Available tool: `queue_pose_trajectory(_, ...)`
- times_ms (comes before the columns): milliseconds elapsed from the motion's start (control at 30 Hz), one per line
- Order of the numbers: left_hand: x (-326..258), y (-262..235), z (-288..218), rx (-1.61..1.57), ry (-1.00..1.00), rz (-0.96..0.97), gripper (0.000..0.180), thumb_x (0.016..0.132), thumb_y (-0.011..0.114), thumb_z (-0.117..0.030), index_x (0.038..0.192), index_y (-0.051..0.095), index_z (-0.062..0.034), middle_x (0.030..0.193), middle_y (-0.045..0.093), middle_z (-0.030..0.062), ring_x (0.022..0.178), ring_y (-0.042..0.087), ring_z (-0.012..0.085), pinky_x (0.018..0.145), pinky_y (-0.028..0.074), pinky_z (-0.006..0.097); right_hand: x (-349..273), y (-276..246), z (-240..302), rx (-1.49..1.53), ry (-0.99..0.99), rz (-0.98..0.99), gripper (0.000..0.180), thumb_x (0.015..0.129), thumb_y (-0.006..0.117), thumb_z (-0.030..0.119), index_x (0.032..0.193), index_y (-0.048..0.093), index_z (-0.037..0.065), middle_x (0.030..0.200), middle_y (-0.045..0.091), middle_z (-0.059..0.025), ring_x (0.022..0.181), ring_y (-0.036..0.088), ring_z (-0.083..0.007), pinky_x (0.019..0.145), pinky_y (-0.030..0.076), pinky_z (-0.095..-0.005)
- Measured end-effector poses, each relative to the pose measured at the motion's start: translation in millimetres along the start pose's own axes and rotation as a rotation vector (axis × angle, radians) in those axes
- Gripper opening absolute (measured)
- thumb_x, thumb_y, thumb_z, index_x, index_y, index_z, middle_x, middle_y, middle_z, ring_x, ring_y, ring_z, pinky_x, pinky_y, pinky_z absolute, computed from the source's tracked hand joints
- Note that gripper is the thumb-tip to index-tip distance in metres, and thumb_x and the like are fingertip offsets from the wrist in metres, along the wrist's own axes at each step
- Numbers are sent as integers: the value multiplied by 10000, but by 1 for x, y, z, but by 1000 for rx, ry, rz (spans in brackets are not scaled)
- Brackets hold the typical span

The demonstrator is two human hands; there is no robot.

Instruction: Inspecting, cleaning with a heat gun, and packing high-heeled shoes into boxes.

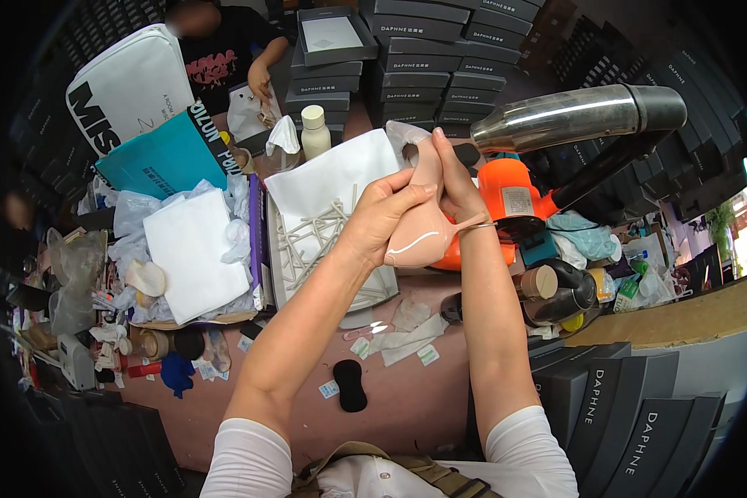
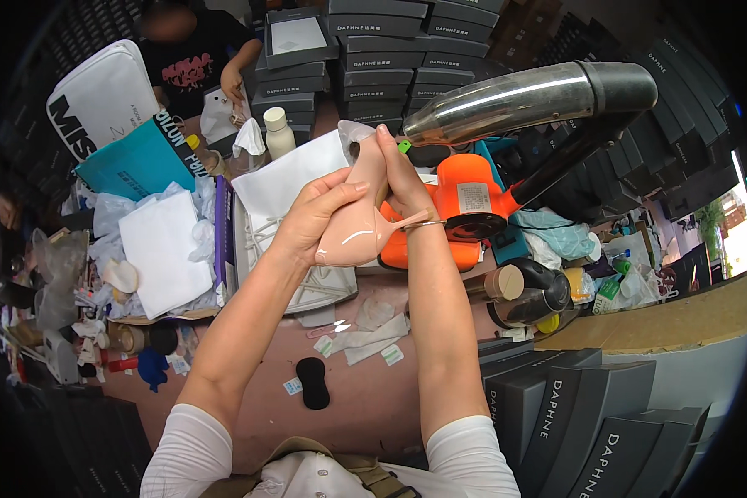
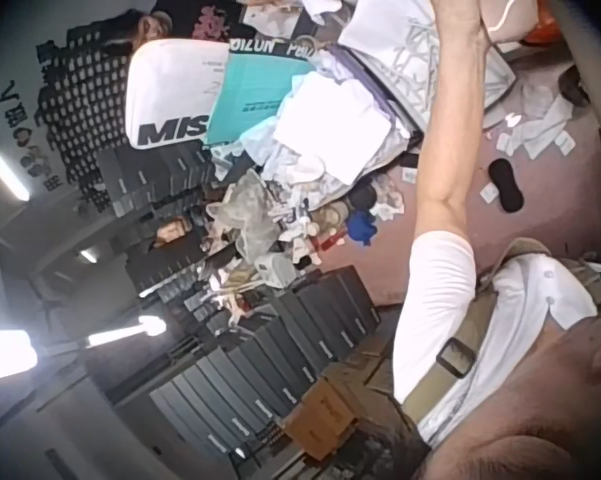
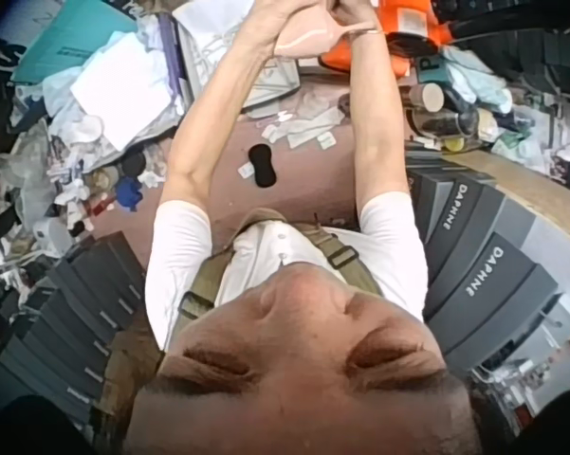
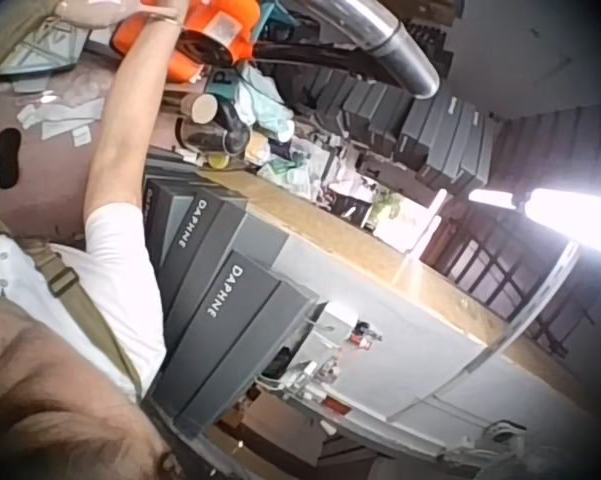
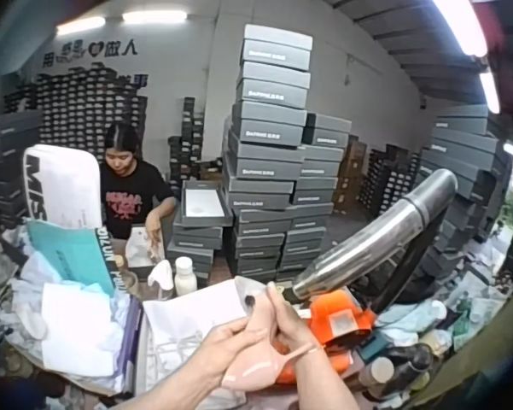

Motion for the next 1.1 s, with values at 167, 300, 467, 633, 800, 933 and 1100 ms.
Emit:
queue_pose_trajectory(167, -3, -4, 10, -44, -31, -10, 387, 850, 629, -105, 1200, 531, 28, 988, 636, 89, 786, 651, 124, 682, 555, 252, -5, -4, 0, -64, -32, -29, 677, 897, 447, 602, 1116, 552, -29, 1002, 574, -103, 920, 561, -152, 794, 461, -278)
queue_pose_trajectory(300, -3, -3, 15, -105, -74, 13, 377, 841, 631, -74, 1193, 530, 17, 999, 635, 89, 803, 654, 132, 714, 558, 267, -5, -7, 2, -97, -19, -22, 689, 887, 455, 612, 1110, 551, -33, 1000, 569, -106, 925, 554, -154, 801, 453, -276)
queue_pose_trajectory(467, -4, -3, 13, -157, -108, 40, 365, 847, 620, -62, 1193, 528, 8, 1036, 625, 90, 896, 638, 146, 806, 537, 291, -10, 0, 5, -95, -2, -27, 688, 888, 460, 611, 1105, 553, -35, 984, 572, -102, 912, 557, -152, 799, 457, -279)
queue_pose_trajectory(633, 2, -10, 18, -362, -161, 31, 339, 890, 575, -141, 1188, 526, 12, 1052, 620, 100, 981, 613, 186, 886, 501, 327, -8, -6, -4, -66, 8, -29, 700, 886, 463, 621, 1102, 555, -39, 992, 580, -103, 917, 571, -147, 796, 465, -269)
queue_pose_trajectory(800, 3, -14, 21, -429, -177, -27, 365, 932, 506, -225, 1196, 520, 28, 1123, 608, 116, 1008, 606, 209, 906, 486, 349, -2, -5, -9, -35, 22, -7, 704, 888, 461, 623, 1099, 557, -41, 988, 587, -103, 905, 578, -141, 779, 471, -264)
queue_pose_trajectory(933, 5, -6, 21, -455, -199, 10, 444, 949, 450, -306, 1228, 504, 34, 1170, 590, 140, 1045, 593, 226, 931, 470, 365, -2, -3, 2, -70, 16, 1, 694, 893, 456, 616, 1099, 558, -38, 976, 588, -103, 898, 575, -139, 774, 469, -262)
queue_pose_trajectory(1100, 2, 5, 15, -513, -191, 85, 553, 950, 388, -400, 1275, 467, 40, 1189, 578, 162, 1066, 581, 239, 950, 454, 358, -7, -3, 11, -120, 3, -36, 691, 894, 456, 615, 1093, 560, -38, 967, 586, -99, 895, 568, -138, 775, 465, -263)
Point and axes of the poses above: each hand's wrist, its own x-axis towards the middle knuckle, its own y-axis out of the palm, z = x × y, the point moved 9 cm from there along x, towards the middle knuckle
